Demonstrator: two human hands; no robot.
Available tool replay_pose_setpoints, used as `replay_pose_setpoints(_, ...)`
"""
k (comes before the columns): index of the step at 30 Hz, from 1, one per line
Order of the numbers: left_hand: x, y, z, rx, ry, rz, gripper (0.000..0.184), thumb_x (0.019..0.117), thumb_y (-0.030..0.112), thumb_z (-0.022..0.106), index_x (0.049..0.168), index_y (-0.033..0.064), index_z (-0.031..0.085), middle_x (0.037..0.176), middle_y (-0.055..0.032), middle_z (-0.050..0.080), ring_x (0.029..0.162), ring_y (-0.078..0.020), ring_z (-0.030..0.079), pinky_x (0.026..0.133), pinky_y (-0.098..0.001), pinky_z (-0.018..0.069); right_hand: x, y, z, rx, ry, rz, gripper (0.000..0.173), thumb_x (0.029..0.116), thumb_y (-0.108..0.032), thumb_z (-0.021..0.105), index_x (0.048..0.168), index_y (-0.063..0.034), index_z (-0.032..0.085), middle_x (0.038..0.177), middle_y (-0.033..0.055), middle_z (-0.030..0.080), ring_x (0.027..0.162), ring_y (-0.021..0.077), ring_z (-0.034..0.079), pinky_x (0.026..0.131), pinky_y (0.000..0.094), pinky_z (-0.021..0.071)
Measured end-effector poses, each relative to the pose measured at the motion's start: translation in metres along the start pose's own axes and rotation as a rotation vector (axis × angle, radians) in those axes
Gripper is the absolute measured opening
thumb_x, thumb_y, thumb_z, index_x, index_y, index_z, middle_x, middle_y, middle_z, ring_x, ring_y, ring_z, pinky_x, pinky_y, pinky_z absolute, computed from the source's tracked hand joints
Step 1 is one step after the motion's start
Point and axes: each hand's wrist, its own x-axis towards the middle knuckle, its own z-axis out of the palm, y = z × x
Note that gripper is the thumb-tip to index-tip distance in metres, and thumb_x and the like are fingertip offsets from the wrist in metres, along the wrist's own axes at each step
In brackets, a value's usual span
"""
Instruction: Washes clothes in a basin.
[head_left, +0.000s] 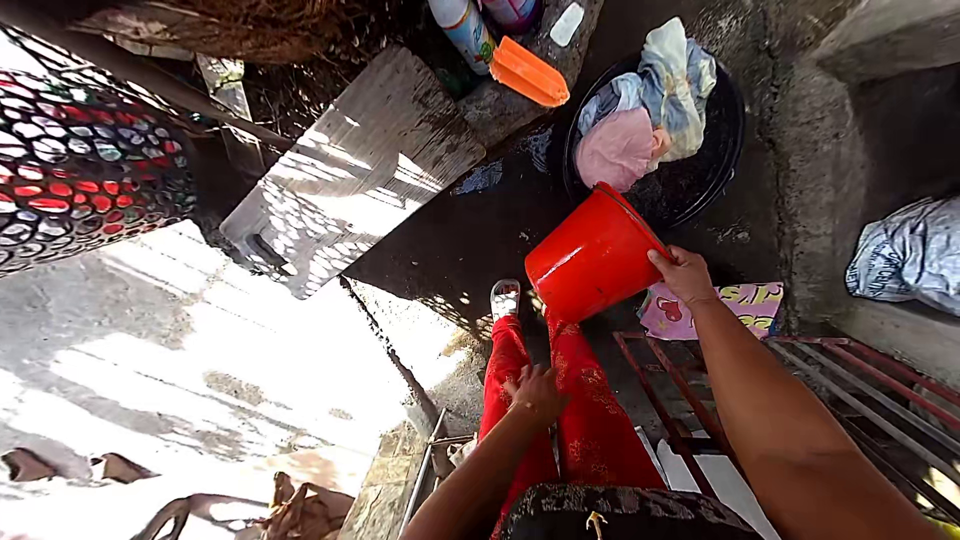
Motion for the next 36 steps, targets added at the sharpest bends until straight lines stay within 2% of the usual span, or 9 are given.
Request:
replay_pose_setpoints(2,-0.011,-0.05,0.03,0.065,-0.027,-0.227,0.092,0.0894,0.055,0.072,0.163,0.0189,0.031,0.172,-0.02,0.008,0.154,-0.0536,0.01,0.107,-0.0842,0.0249,0.002,-0.004,-0.003,-0.001,-0.01,0.022,0.03,0.1013,-0.024,0.067,0.091,0.0035,0.067,0.074,0.0103,0.061,0.068,0.0143,0.056,0.072,0.0377,0.0474)
replay_pose_setpoints(4,-0.013,-0.08,0.048,0.059,0.02,-0.305,0.1,0.0823,0.064,0.075,0.164,0.0342,0.024,0.174,-0.0127,-0.002,0.154,-0.0522,0.014,0.103,-0.0768,0.0399,0.005,-0.004,-0.006,-0.014,-0.01,0.038,0.03,0.1022,-0.026,0.066,0.097,0.0035,0.07,0.079,0.0133,0.065,0.072,0.0171,0.06,0.075,0.0405,0.05)
replay_pose_setpoints(8,-0.004,-0.081,0.053,0.049,0.079,-0.362,0.098,0.0785,0.06,0.078,0.161,0.0327,0.033,0.17,-0.0187,0.018,0.136,-0.0491,0.048,0.095,-0.0688,0.0501,0.019,0.004,-0.015,0.052,0.032,0.106,0.033,0.1026,-0.029,0.065,0.107,0.0034,0.072,0.094,0.0185,0.071,0.088,0.023,0.068,0.088,0.0462,0.053)
replay_pose_setpoints(13,0.0,-0.087,0.057,0.058,0.079,-0.369,0.093,0.0799,0.06,0.077,0.159,0.0322,0.037,0.167,-0.02,0.025,0.132,-0.0485,0.051,0.093,-0.0667,0.0522,0.035,0.004,-0.026,0.124,0.072,0.18,0.034,0.1021,-0.029,0.066,0.111,0.0039,0.069,0.099,0.0187,0.069,0.092,0.0218,0.065,0.09,0.0447,0.0516)
replay_pose_setpoints(22,0.005,-0.098,0.059,0.021,0.078,-0.369,0.097,0.0762,0.061,0.078,0.159,0.0309,0.038,0.166,-0.0204,0.027,0.132,-0.0484,0.052,0.092,-0.0665,0.0528,0.033,-0.002,-0.03,0.303,0.12,0.246,0.027,0.1035,-0.024,0.063,0.115,0.0005,0.064,0.1,0.007,0.065,0.089,0.0094,0.062,0.085,0.0309,0.0523)
replay_pose_setpoints(25,0.006,-0.099,0.058,0.011,0.078,-0.368,0.097,0.0758,0.061,0.078,0.159,0.031,0.038,0.165,-0.02,0.028,0.13,-0.0478,0.053,0.091,-0.0658,0.0535,-0.002,-0.026,0.001,0.252,-0.018,0.073,0.014,0.0992,-0.007,0.065,0.107,0.0045,0.065,0.09,0.0062,0.069,0.083,0.0074,0.066,0.082,0.0295,0.0571)
replay_pose_setpoints(30,0.007,-0.099,0.056,0.023,0.067,-0.368,0.097,0.0766,0.061,0.078,0.159,0.0291,0.039,0.165,-0.0206,0.028,0.131,-0.0482,0.052,0.091,-0.0664,0.0531,-0.057,-0.051,0.117,-0.206,-0.248,-0.301,0.025,0.0958,-0.01,0.066,0.112,0.0065,0.072,0.106,0.0239,0.073,0.101,0.0339,0.071,0.094,0.0501,0.0552)
replay_pose_setpoints(33,0.009,-0.101,0.057,0.035,0.071,-0.376,0.098,0.0759,0.062,0.077,0.159,0.03,0.038,0.165,-0.0188,0.028,0.129,-0.0453,0.056,0.091,-0.0648,0.0542,-0.069,-0.052,0.185,-0.353,-0.201,-0.447,0.028,0.0953,-0.006,0.06,0.118,0.0017,0.073,0.115,0.0187,0.075,0.113,0.035,0.07,0.109,0.052,0.0467)
replay_pose_setpoints(36,0.009,-0.103,0.058,0.035,0.075,-0.378,0.096,0.0768,0.064,0.076,0.159,0.0304,0.038,0.164,-0.0192,0.03,0.125,-0.0444,0.058,0.092,-0.0632,0.0538,-0.065,-0.032,0.238,-0.382,-0.109,-0.67,0.03,0.0873,0.005,0.058,0.111,-0.002,0.076,0.111,0.0132,0.077,0.107,0.0324,0.074,0.109,0.0586,0.0448)
